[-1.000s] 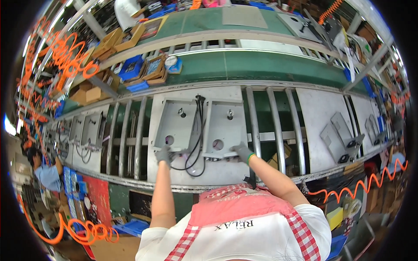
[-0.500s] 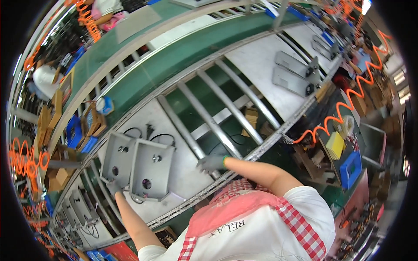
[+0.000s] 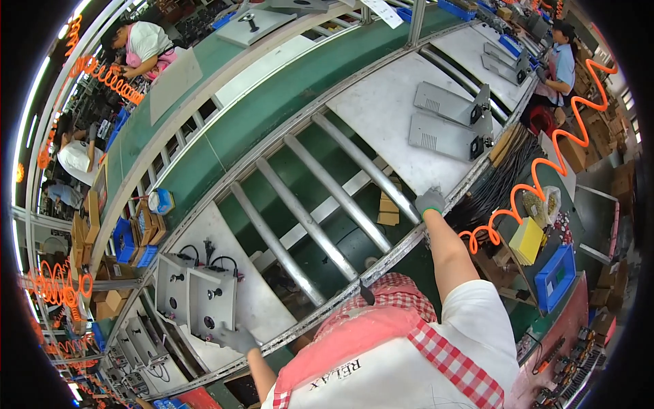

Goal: The person assembles electronic components by securing circuit boards and control panels into electronic casings with screws using an electric screwdriver.

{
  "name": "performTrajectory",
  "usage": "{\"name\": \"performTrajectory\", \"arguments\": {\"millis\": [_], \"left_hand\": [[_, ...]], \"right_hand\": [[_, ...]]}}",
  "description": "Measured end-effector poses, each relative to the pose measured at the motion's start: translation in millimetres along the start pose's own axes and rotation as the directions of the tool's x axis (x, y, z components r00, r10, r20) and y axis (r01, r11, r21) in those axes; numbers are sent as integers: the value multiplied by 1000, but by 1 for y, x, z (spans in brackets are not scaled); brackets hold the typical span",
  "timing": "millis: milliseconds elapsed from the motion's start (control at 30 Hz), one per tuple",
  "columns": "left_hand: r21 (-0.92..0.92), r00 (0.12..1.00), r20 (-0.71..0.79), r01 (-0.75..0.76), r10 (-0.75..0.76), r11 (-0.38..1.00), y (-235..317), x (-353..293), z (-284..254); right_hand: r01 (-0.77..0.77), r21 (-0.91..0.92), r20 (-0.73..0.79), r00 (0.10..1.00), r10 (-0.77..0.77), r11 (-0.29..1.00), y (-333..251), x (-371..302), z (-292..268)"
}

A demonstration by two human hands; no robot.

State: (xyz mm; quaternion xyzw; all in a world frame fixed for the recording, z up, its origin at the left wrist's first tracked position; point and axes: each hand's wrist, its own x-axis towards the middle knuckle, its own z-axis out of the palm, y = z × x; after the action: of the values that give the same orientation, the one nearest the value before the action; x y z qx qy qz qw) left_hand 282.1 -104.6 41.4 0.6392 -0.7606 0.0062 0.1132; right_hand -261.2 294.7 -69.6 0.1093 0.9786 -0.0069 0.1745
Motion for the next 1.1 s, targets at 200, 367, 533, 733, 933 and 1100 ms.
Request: {"name": "performTrajectory", "arguments": {"millis": [200, 367, 533, 733, 933, 1100], "left_hand": [[-343, 932, 327, -36, 155, 939, 128, -65, 14], [-491, 718, 259, -478, 646, 728, 262, -67, 25], [-643, 392, 235, -624, 889, 445, 398, -110, 10], [-742, 161, 334, -563, 929, 364, 487, -196, -11], [-581, 262, 274, -722, 925, 377, 537, -264, 5], [-697, 279, 363, -552, 889, 458, 503, -244, 21]], "right_hand": [[195, -10, 172, 967, -191, 981, -18, -24, -34], [393, 19, 269, 884, -383, 919, -27, -70, -37], [446, 163, 222, 853, -473, 880, -13, -123, -7], [669, 655, 422, 64, -904, 353, 97, -140, 17], [769, 197, 246, 561, -790, 608, 283, -68, -51], [-142, 662, -185, 920, 345, 736, 337, 62, -46]]}}
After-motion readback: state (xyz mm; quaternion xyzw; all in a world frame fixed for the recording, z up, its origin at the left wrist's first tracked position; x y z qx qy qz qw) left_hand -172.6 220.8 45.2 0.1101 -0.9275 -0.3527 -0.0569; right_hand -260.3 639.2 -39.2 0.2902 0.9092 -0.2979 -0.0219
